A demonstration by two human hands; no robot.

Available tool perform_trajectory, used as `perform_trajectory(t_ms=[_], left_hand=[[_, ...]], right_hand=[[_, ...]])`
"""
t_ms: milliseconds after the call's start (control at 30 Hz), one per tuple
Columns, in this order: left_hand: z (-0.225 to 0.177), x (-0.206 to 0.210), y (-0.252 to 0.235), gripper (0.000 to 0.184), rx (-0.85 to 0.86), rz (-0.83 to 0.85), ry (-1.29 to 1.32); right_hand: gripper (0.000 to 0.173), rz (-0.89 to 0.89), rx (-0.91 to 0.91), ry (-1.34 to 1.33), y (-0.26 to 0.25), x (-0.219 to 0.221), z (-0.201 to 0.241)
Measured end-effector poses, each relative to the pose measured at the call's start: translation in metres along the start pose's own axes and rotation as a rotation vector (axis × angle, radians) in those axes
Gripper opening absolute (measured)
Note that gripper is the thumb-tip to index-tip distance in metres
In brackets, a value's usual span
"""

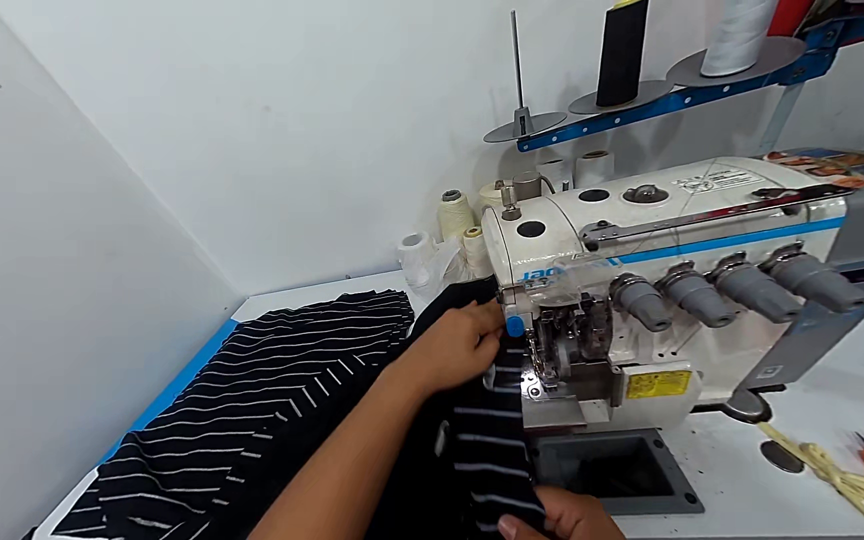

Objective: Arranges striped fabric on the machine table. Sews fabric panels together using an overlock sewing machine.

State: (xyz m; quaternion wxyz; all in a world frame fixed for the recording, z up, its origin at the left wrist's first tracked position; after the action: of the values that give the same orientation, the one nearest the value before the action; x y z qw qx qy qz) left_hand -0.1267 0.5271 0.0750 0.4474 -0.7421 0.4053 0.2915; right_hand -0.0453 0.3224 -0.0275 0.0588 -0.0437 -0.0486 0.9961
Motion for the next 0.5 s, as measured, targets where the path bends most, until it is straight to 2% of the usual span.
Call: perform_trajectory(t_ms=[100,167,267,300,400,500], left_hand=[[0.006,-0.010,-0.022,0.034,-0.189,0.115,-0.008],[0.004,-0.013,-0.026,0.039,-0.319,0.066,-0.161],[-0.031,-0.016,0.004,0.026,-0.201,-0.305,-0.312],[-0.053,-0.013,0.022,0.022,-0.171,-0.327,-0.302],[-0.095,0.022,0.061,0.030,-0.157,-0.211,-0.240],[-0.084,0.038,0.058,0.040,-0.204,-0.168,-0.202]], right_hand=[[0.009,-0.112,-0.018,-0.122,-0.001,0.004,0.006],[0.014,-0.169,-0.027,-0.193,-0.002,0.004,0.012],[0.016,-0.196,-0.059,-0.221,-0.002,-0.003,0.016],[0.016,-0.200,-0.071,-0.220,-0.002,-0.005,0.016],[0.016,-0.224,-0.098,-0.224,-0.001,-0.009,0.012],[0.016,-0.281,-0.120,-0.214,-0.004,-0.011,0.011]])
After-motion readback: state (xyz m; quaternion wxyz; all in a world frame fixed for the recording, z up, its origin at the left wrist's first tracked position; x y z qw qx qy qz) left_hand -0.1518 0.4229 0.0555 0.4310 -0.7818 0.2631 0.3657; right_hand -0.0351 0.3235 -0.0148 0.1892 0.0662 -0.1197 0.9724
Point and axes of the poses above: each hand's wrist, its own y-axis away from the middle knuckle, its own x-axis out of the palm, z = x × y, the point moved 1 cm from there along -y, towards the middle knuckle, and after that the axes turned 13 degrees about y, right-handed, at the moved point
